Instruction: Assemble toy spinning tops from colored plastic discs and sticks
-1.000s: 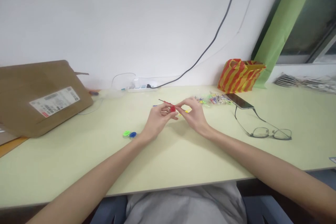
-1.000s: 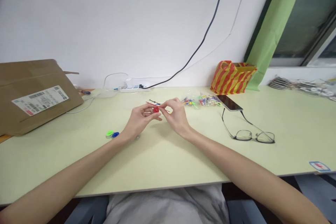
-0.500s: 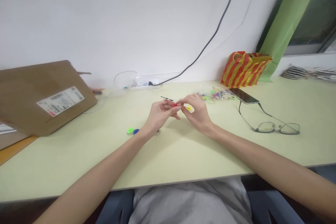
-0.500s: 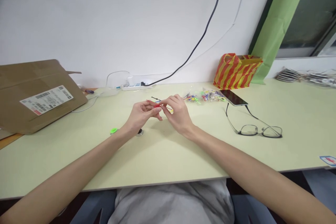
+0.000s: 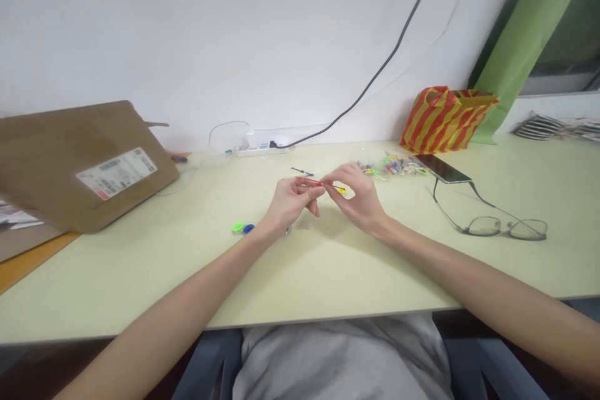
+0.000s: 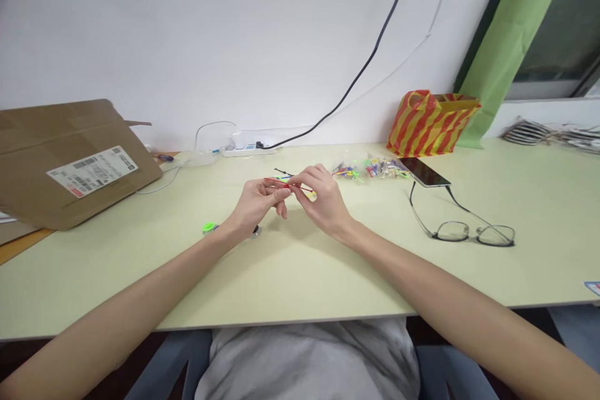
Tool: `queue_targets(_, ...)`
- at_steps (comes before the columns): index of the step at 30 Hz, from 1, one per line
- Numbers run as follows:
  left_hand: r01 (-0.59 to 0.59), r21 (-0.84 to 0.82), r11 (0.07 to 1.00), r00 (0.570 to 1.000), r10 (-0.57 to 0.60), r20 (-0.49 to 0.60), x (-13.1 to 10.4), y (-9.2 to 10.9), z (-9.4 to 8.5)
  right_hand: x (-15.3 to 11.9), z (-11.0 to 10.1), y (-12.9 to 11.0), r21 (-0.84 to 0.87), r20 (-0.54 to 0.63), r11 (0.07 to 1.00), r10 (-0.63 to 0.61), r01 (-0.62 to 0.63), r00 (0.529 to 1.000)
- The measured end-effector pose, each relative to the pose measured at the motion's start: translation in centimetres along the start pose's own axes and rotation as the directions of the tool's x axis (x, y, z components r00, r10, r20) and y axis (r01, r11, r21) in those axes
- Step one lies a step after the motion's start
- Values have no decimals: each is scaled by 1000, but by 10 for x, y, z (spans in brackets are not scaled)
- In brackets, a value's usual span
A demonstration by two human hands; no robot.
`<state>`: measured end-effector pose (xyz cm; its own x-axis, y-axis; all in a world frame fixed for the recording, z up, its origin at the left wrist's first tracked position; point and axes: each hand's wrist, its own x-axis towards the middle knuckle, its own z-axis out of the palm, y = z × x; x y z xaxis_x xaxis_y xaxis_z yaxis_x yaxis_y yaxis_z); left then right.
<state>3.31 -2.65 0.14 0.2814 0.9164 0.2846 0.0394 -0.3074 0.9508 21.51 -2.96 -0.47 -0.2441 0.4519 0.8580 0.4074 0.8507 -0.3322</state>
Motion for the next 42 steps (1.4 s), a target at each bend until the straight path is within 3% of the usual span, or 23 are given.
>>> queue_targets(4, 19, -64, 998, 1000, -18, 4, -1, 1, 0, -1, 0, 1, 26, 74, 998, -52, 50, 996)
queue_targets(10, 92, -120, 989, 990, -78, 114, -3, 7, 2, -1, 3, -1, -42, -29, 998, -56, 54, 998)
queue_targets(17, 81, -67, 994, 973, -64, 223, -2, 3, 0, 1, 1, 0, -108, 40, 989, -93, 97, 995)
queue_targets(20, 88, -79, 993, 977, -71, 201, -2, 5, 1, 4, -1, 3, -131, 53, 985, -104, 110, 993)
queue_targets(24, 28, -126, 992, 996, -16, 93, 1, 11, 0, 9, -9, 11, -151, 3, 985, -89, 89, 996)
queue_targets(26, -14, -61, 998, 998, 18, 57, 3, 11, -3, 11, -13, 18, -153, 10, 986, -69, 69, 998)
queue_targets(28, -68, 112, 991, 998, 67, 12, 4, 9, -7, 11, -16, 28, -186, 45, 981, -41, 48, 998)
queue_targets(30, -168, 372, 913, 984, 177, 11, 5, 5, -10, 10, -17, 42, -237, 79, 971, 7, 12, 997)
queue_targets(32, -308, 605, 734, 948, 292, 127, 4, 1, -11, 9, -18, 55, -265, 110, 964, 58, -27, 992)
queue_targets(35, -432, 742, 512, 895, 344, 284, 2, -1, -10, 7, -19, 69, -217, 163, 975, 86, -50, 983)
queue_targets(42, -357, 828, 433, 918, 324, 227, 4, -2, -12, 8, -16, 56, 12, 226, 1000, 16, -19, 974)
